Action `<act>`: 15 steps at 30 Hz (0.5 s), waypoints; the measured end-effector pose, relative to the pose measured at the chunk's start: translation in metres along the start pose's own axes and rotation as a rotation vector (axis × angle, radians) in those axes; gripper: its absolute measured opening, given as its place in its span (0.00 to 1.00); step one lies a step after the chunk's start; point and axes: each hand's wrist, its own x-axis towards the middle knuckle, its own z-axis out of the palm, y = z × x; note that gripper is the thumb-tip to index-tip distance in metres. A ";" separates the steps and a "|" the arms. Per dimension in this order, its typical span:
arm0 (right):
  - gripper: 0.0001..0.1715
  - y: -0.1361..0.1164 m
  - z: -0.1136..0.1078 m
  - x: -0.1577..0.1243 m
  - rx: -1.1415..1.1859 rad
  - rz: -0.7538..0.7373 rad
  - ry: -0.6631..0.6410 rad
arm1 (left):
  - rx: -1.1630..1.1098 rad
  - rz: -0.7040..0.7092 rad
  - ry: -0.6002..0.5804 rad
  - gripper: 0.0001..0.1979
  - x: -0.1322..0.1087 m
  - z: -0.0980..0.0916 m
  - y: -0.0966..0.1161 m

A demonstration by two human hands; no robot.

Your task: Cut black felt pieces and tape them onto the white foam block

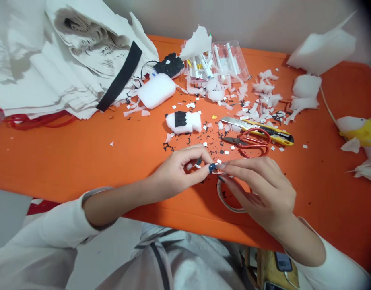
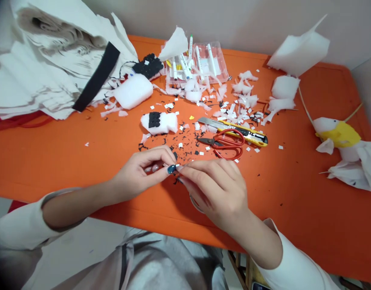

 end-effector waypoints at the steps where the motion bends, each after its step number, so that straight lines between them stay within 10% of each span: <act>1: 0.17 0.000 0.000 0.000 0.014 0.004 -0.002 | -0.007 0.004 0.008 0.06 0.000 0.000 0.000; 8: 0.18 0.001 0.001 0.000 0.149 0.063 -0.031 | -0.038 0.039 0.043 0.06 -0.001 0.002 -0.003; 15: 0.09 0.000 0.003 0.001 0.622 0.446 -0.101 | 0.048 0.160 0.056 0.05 -0.002 0.002 0.001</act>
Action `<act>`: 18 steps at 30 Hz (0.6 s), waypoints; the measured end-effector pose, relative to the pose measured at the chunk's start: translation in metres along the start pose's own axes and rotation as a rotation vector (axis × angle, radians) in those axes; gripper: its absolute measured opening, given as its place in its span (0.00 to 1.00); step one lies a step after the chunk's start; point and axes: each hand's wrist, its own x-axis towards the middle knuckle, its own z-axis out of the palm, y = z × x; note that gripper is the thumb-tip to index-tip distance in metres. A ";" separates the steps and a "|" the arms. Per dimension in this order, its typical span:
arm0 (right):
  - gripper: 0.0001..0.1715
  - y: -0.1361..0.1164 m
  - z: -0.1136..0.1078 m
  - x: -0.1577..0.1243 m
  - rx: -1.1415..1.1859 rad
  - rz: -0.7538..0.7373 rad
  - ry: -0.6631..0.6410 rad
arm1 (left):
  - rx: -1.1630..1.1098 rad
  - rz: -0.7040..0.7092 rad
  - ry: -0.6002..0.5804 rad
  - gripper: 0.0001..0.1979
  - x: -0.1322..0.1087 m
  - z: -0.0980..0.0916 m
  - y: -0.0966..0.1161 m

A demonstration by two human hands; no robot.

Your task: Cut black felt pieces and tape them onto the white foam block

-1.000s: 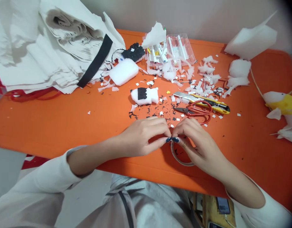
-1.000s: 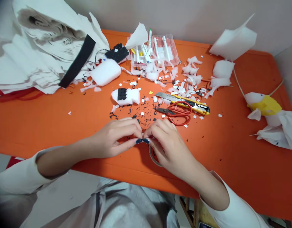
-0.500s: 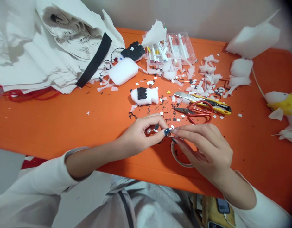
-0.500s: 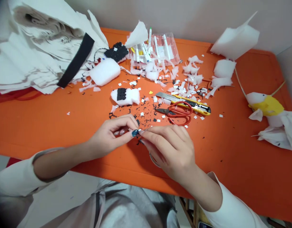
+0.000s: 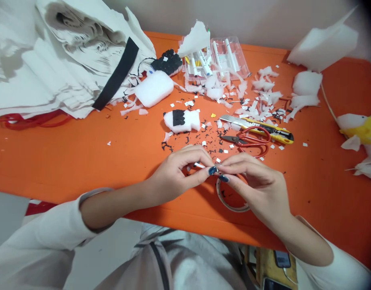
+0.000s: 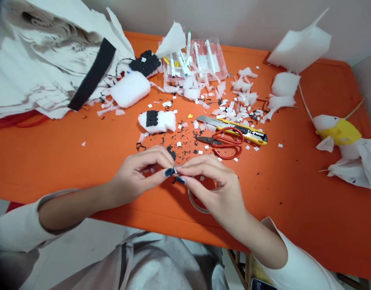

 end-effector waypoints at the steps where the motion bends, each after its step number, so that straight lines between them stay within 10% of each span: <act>1: 0.08 0.000 0.000 0.000 0.015 0.018 0.007 | 0.009 0.020 0.001 0.05 0.000 0.000 0.000; 18: 0.06 -0.001 0.000 0.001 0.140 0.151 -0.034 | 0.147 0.144 0.006 0.05 0.001 0.001 -0.001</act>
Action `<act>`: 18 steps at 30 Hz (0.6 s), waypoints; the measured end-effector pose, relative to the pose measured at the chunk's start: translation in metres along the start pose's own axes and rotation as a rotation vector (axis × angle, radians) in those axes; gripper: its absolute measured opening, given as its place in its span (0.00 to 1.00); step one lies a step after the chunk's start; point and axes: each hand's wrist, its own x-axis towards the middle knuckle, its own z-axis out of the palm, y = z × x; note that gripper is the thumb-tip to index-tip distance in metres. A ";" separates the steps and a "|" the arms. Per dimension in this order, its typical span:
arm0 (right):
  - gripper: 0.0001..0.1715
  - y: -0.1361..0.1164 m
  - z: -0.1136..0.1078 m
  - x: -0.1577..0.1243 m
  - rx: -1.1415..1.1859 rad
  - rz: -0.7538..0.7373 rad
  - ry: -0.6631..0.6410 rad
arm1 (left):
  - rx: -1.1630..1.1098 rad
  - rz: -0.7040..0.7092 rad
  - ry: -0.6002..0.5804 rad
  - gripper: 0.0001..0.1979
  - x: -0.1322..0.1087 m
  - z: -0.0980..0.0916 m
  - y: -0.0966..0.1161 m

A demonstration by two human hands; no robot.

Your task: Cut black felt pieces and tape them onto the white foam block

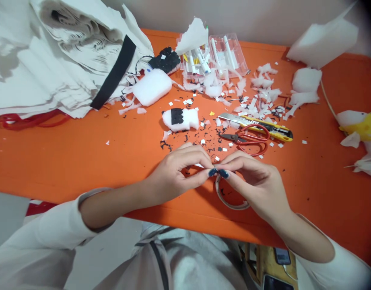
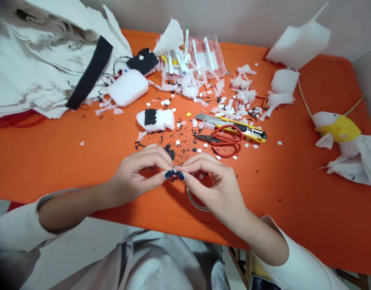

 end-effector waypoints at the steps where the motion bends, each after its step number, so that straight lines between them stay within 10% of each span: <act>1: 0.06 0.000 0.000 0.000 -0.002 -0.009 0.000 | -0.006 -0.003 -0.002 0.05 0.000 0.000 0.000; 18: 0.08 0.004 -0.017 0.007 -0.555 -0.268 0.150 | -0.039 -0.060 -0.088 0.05 0.001 -0.002 -0.003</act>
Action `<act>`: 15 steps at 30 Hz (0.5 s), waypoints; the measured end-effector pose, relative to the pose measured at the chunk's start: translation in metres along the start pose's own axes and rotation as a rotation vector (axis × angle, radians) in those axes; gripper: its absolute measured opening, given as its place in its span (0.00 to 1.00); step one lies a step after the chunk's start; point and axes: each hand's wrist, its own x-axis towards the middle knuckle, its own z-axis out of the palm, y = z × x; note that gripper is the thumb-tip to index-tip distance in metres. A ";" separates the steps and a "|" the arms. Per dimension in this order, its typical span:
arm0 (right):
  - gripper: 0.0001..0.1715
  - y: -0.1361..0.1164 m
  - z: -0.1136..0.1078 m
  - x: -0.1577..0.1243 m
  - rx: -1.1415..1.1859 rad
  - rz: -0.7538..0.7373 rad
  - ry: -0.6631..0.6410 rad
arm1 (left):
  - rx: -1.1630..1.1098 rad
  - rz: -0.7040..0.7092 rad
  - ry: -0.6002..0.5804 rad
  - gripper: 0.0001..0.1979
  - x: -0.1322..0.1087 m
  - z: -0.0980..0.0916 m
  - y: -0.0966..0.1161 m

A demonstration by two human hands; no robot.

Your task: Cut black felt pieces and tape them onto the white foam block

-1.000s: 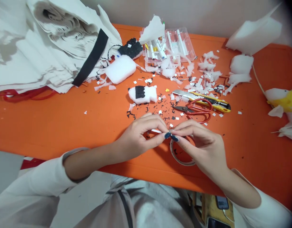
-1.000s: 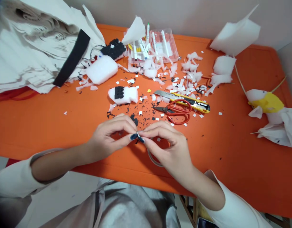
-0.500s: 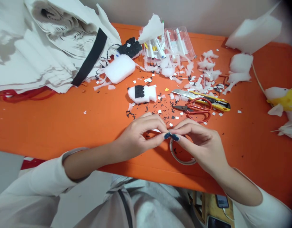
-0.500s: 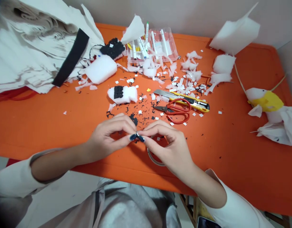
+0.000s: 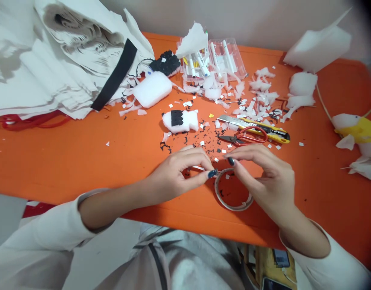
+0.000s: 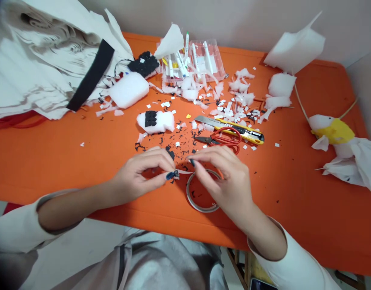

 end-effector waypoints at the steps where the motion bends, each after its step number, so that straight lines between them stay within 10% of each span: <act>1: 0.09 0.005 -0.001 0.002 -0.067 -0.022 0.022 | -0.004 0.003 0.004 0.04 0.000 -0.001 0.000; 8: 0.05 0.032 -0.002 0.010 -0.375 -0.013 0.058 | -0.027 -0.036 0.059 0.06 -0.003 -0.006 0.002; 15: 0.17 0.029 -0.001 0.013 -0.168 0.031 0.060 | -0.034 -0.030 0.206 0.08 -0.003 -0.010 0.000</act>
